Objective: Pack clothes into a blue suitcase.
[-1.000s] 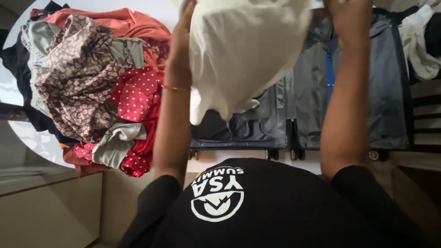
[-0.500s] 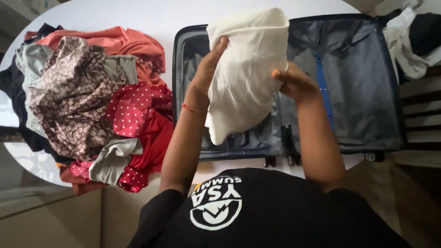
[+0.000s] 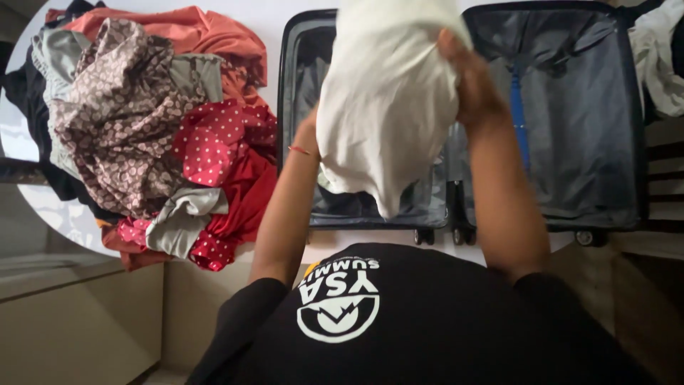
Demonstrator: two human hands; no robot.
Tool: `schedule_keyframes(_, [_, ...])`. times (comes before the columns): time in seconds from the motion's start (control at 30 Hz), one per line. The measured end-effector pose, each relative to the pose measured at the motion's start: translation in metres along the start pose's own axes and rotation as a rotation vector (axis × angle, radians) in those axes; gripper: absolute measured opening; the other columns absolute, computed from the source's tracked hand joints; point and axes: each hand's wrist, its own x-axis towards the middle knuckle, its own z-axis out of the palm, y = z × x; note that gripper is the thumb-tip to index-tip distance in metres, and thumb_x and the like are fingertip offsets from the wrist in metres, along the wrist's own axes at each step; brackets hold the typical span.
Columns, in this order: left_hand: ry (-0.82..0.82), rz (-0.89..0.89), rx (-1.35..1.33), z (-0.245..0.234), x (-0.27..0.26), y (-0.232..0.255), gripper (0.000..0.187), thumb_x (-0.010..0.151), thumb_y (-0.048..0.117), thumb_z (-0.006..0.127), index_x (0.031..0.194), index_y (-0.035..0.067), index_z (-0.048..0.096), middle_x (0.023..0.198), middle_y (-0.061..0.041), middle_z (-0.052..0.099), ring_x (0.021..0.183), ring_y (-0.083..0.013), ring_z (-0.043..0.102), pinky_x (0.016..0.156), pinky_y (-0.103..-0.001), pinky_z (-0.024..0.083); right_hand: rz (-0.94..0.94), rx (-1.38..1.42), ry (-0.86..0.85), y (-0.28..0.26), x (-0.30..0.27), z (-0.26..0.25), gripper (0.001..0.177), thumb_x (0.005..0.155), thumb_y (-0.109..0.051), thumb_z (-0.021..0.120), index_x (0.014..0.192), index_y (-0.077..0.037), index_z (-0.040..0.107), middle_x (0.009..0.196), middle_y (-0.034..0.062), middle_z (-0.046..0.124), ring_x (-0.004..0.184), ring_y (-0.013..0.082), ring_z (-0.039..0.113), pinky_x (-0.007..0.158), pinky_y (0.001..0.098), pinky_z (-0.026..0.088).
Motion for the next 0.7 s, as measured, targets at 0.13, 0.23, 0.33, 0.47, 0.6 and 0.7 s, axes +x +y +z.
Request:
schedule_keyframes(0.13, [-0.066, -0.217, -0.298, 0.005, -0.048, -0.026, 0.088, 0.101, 0.061, 0.051, 0.162, 0.000, 0.032, 0.163, -0.019, 0.040, 0.146, -0.0312, 0.044, 0.120, -0.044, 0.037, -0.094, 0.036, 0.010, 0.004, 0.009, -0.019, 0.062, 0.105, -0.048, 0.064, 0.148, -0.004, 0.053, 0.136, 0.0129, 0.067, 0.124, 0.0247, 0.068, 0.105, 0.0389, 0.058])
schedule_keyframes(0.23, [-0.109, -0.350, -0.458, -0.008, -0.065, -0.045, 0.097, 0.098, 0.067, 0.051, 0.163, 0.000, 0.028, 0.163, -0.023, 0.036, 0.145, -0.0360, 0.043, 0.119, -0.049, 0.039, -0.049, 0.103, 0.254, 0.014, 0.004, -0.044, 0.063, 0.101, -0.044, 0.066, 0.147, -0.003, 0.054, 0.140, 0.0134, 0.067, 0.126, 0.0245, 0.067, 0.109, 0.0387, 0.057])
schedule_keyframes(0.33, [-0.017, -0.400, 0.036, -0.009, -0.064, -0.012, 0.105, 0.088, 0.077, 0.045, 0.163, 0.011, 0.012, 0.171, -0.014, 0.017, 0.156, -0.0325, 0.022, 0.124, -0.048, 0.024, 0.012, 0.217, 0.240, 0.017, 0.014, -0.060, 0.064, 0.101, -0.046, 0.066, 0.148, -0.003, 0.055, 0.141, 0.0144, 0.065, 0.126, 0.0263, 0.066, 0.112, 0.0407, 0.054])
schedule_keyframes(0.47, [-0.222, -0.209, 0.786, -0.028, -0.047, -0.006, 0.116, 0.093, 0.077, 0.051, 0.163, -0.002, 0.003, 0.171, -0.032, 0.001, 0.160, -0.0463, 0.000, 0.127, -0.055, 0.010, -0.082, 0.158, 0.157, 0.026, 0.027, -0.069, 0.068, 0.103, -0.050, 0.067, 0.152, -0.005, 0.051, 0.151, 0.0125, 0.060, 0.139, 0.0268, 0.060, 0.122, 0.0449, 0.048])
schedule_keyframes(0.6, [-0.037, -0.866, 0.376, 0.044, -0.044, 0.019, 0.122, 0.075, 0.071, 0.055, 0.159, 0.009, -0.009, 0.163, -0.031, -0.009, 0.145, -0.0646, 0.025, 0.114, -0.078, 0.041, -0.069, 0.141, 0.075, 0.036, 0.041, -0.073, 0.069, 0.105, -0.050, 0.068, 0.154, -0.004, 0.050, 0.152, 0.0130, 0.059, 0.140, 0.0282, 0.058, 0.121, 0.0469, 0.048])
schedule_keyframes(0.7, [-0.261, -0.842, -0.355, 0.036, -0.039, -0.033, 0.121, 0.078, 0.089, 0.030, 0.161, 0.013, -0.015, 0.169, -0.031, -0.001, 0.152, -0.0570, 0.027, 0.119, -0.070, 0.037, -0.065, 0.133, 0.013, 0.045, 0.055, -0.072, 0.070, 0.106, -0.049, 0.069, 0.155, -0.004, 0.049, 0.154, 0.0133, 0.059, 0.140, 0.0292, 0.057, 0.120, 0.0483, 0.047])
